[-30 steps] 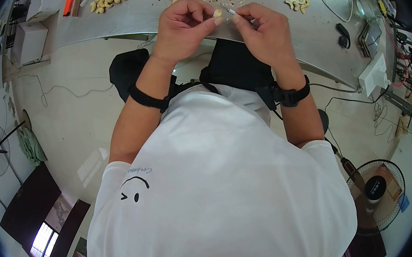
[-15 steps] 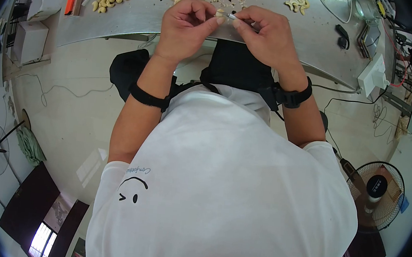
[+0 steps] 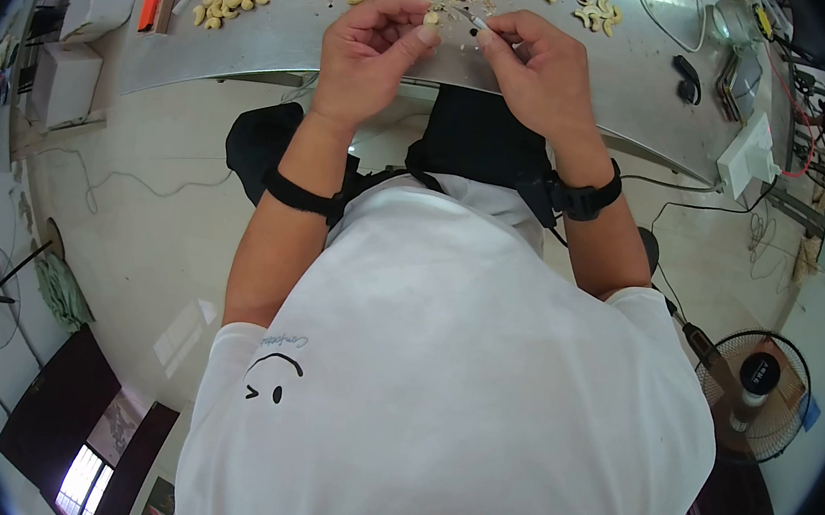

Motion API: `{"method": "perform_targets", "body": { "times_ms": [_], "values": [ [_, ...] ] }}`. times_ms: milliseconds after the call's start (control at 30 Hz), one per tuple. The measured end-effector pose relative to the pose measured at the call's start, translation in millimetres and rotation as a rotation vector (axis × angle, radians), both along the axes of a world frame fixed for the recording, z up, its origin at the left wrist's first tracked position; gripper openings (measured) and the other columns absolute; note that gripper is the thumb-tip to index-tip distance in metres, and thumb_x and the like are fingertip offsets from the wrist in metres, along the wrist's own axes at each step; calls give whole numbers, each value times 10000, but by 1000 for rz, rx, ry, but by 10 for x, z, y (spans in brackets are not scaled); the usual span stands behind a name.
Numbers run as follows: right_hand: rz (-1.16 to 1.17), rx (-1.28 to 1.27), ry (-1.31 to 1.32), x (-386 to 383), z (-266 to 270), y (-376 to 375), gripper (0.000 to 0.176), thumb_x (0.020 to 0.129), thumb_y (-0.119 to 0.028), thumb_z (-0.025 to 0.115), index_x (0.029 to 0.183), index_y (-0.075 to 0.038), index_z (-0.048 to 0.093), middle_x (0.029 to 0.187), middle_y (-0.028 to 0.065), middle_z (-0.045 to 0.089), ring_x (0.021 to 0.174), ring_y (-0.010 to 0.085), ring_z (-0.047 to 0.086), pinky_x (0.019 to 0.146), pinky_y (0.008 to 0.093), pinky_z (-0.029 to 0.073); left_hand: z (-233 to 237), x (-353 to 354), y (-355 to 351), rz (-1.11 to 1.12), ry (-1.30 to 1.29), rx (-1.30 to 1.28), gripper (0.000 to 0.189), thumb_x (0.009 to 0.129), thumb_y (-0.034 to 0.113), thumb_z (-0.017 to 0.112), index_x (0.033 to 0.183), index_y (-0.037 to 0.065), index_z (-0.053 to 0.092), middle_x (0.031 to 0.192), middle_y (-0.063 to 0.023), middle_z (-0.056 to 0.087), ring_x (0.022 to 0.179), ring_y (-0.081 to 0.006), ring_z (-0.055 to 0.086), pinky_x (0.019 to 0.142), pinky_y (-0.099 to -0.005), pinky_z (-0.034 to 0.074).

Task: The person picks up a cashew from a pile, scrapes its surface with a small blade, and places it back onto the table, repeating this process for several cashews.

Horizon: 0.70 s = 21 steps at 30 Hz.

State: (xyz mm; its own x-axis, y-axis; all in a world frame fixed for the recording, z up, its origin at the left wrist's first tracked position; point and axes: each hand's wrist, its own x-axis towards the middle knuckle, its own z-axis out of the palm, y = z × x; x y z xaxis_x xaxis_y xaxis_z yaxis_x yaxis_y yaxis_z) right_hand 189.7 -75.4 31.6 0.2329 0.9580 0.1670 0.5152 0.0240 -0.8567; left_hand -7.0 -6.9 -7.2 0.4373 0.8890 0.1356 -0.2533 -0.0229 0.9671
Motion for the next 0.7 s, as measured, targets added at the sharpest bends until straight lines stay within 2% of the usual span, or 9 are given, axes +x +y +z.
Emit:
{"method": "perform_targets", "body": {
  "times_ms": [67,267,467,700],
  "values": [
    [-2,23,42,-32,-48,11,185,874,-182,722,969,-25,738,826,109,735,680,191,681,649,306,534,10,-32,23,-32,-11,-83,215,976,9,640,1190,-1,624,1038,-87,690,916,-166,690,755,-283,589],
    [1,45,166,-137,-91,-19,170,884,-160,720,979,-21,734,821,85,737,690,151,670,652,285,529,17,-84,87,-117,-236,-308,180,994,-9,589,1172,0,615,1065,-107,686,958,-207,692,847,-335,576],
    [6,28,142,-218,-64,20,163,879,-157,717,973,-25,732,829,96,736,673,162,671,631,296,527,-17,-128,139,-201,-297,-310,183,976,-46,588,1148,17,594,1105,-113,671,993,-221,689,859,-344,577],
    [6,55,93,-235,-89,7,176,876,-181,712,971,-34,734,825,115,726,667,202,672,631,311,528,-47,-112,99,-184,-313,-240,219,900,-132,633,1048,29,612,1154,-129,643,1012,-254,697,895,-366,590]
  ]
}}
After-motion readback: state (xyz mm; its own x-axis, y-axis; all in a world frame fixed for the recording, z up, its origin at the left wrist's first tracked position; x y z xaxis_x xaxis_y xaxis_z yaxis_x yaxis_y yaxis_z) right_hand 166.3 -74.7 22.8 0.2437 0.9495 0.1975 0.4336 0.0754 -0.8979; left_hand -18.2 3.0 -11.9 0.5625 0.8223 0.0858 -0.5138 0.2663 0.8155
